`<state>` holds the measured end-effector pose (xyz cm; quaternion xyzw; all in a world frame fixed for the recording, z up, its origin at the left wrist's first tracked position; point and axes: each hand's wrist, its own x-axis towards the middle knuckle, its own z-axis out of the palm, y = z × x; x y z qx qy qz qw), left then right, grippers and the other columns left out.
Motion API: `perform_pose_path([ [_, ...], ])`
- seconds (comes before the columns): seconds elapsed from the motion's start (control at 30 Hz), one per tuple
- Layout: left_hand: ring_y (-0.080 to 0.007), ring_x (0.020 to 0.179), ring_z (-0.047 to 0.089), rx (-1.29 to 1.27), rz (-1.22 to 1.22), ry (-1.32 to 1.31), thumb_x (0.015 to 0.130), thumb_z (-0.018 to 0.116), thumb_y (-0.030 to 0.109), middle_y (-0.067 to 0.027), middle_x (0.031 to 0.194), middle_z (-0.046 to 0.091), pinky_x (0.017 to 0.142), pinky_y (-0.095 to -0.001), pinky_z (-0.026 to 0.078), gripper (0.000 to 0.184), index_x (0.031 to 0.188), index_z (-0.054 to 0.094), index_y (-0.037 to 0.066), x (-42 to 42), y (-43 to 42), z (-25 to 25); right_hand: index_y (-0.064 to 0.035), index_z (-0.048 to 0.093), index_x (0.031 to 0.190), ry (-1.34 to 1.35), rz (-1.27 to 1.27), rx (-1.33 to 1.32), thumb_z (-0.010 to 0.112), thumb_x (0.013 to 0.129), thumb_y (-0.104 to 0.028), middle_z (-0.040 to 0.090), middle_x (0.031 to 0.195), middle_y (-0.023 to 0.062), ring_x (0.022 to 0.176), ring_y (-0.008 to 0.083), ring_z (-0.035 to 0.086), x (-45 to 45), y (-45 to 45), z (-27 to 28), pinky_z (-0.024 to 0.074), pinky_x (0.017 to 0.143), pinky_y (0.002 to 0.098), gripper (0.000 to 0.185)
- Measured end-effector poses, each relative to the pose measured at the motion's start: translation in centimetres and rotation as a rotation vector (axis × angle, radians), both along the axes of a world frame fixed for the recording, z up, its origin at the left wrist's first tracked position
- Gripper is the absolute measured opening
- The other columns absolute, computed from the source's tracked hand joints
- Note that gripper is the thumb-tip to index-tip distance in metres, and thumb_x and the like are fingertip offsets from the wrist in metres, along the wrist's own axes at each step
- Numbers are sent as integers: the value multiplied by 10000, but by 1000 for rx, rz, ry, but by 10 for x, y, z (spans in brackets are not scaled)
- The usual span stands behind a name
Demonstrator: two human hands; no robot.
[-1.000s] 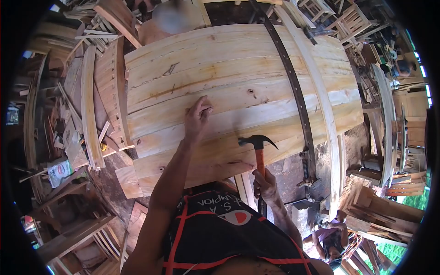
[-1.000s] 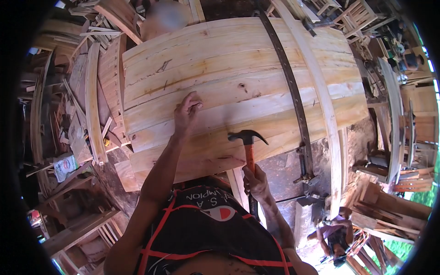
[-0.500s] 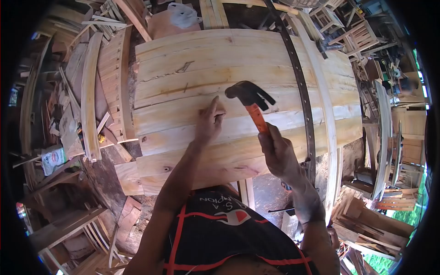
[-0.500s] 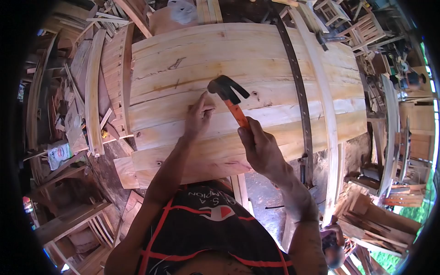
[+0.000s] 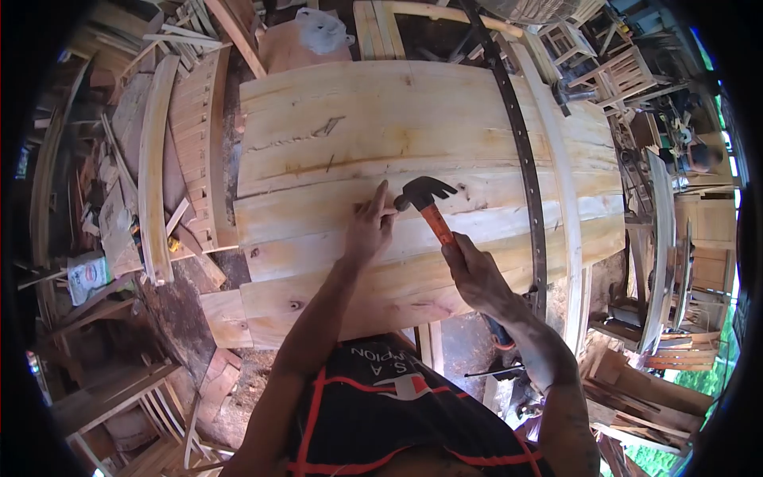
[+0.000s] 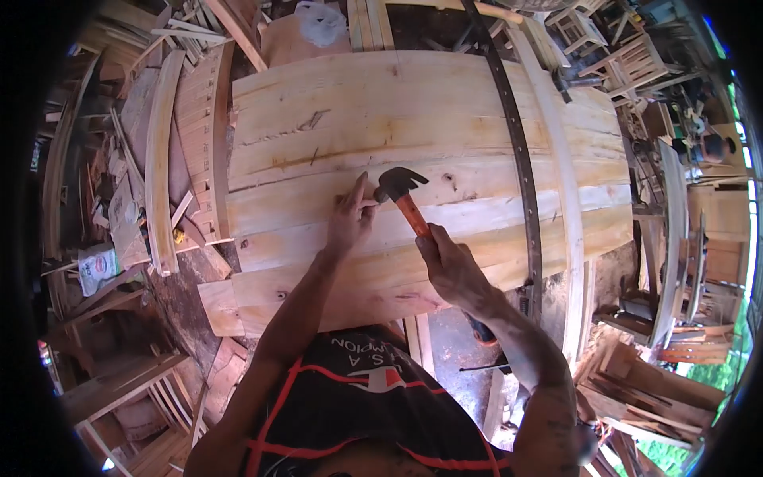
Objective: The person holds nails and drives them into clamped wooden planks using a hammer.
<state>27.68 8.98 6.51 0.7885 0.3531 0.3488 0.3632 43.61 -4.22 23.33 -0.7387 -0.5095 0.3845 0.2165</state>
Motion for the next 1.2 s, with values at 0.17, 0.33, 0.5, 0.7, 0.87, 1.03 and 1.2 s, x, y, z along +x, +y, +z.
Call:
perform_pose_path([
  [0.17, -264, 877, 661, 3, -3, -67, 860, 656, 34, -70, 901, 720, 874, -414, 458, 621, 1434, 418, 30, -4, 13, 14, -39, 509, 1241, -13, -179, 88, 463, 1045, -228, 551, 625, 126, 519, 187, 542, -6, 6, 52, 407, 489, 368, 276],
  [0.33, -335, 918, 585, 60, 456, 121, 767, 769, 112, -155, 941, 600, 809, -442, 478, 310, 1044, 638, 64, -45, 106, 27, 34, 510, 1180, 199, -272, 379, 397, 1060, -199, 459, 555, 8, 440, 72, 401, 10, -7, 101, 311, 413, 252, 285],
  [0.5, -311, 983, 559, 86, 434, 354, 800, 752, 302, -62, 974, 614, 865, -478, 424, 218, 887, 696, 110, -51, 118, 7, 26, 482, 1168, 11, -232, 518, 342, 1066, -237, 419, 539, 0, 426, 75, 356, 4, 4, 95, 287, 398, 258, 314],
  [0.7, -324, 959, 545, 275, 440, 392, 876, 656, 287, -96, 965, 592, 846, -476, 412, 185, 880, 650, 102, -49, 112, -9, -13, 499, 1206, -407, 365, 343, 418, 1042, -157, 548, 604, 99, 484, 194, 532, 8, -7, -29, 395, 435, 354, 233],
  [0.87, -325, 937, 543, 315, 415, 379, 871, 652, 246, -108, 940, 576, 827, -468, 416, 168, 857, 623, 81, -48, 112, -2, 2, 505, 1131, 144, -291, 337, 430, 1050, -301, 482, 575, 1, 476, 91, 479, 0, 14, 75, 365, 407, 280, 322],
  [1.03, -323, 901, 555, 353, 408, 291, 840, 671, 227, -106, 890, 584, 808, -461, 428, 158, 825, 623, 77, -49, 112, 1, -20, 522, 1076, 506, -400, 668, 511, 1006, -315, 523, 696, 131, 493, 223, 484, -3, -17, 62, 434, 467, 370, 303],
  [1.2, -320, 866, 586, 360, 381, 301, 817, 688, 202, -120, 842, 608, 799, -471, 456, 147, 807, 622, 71, -50, 111, -4, 1, 521, 1174, -615, 371, 312, 538, 946, -102, 608, 929, 258, 559, 305, 583, -14, -17, -48, 457, 504, 425, 251],
])
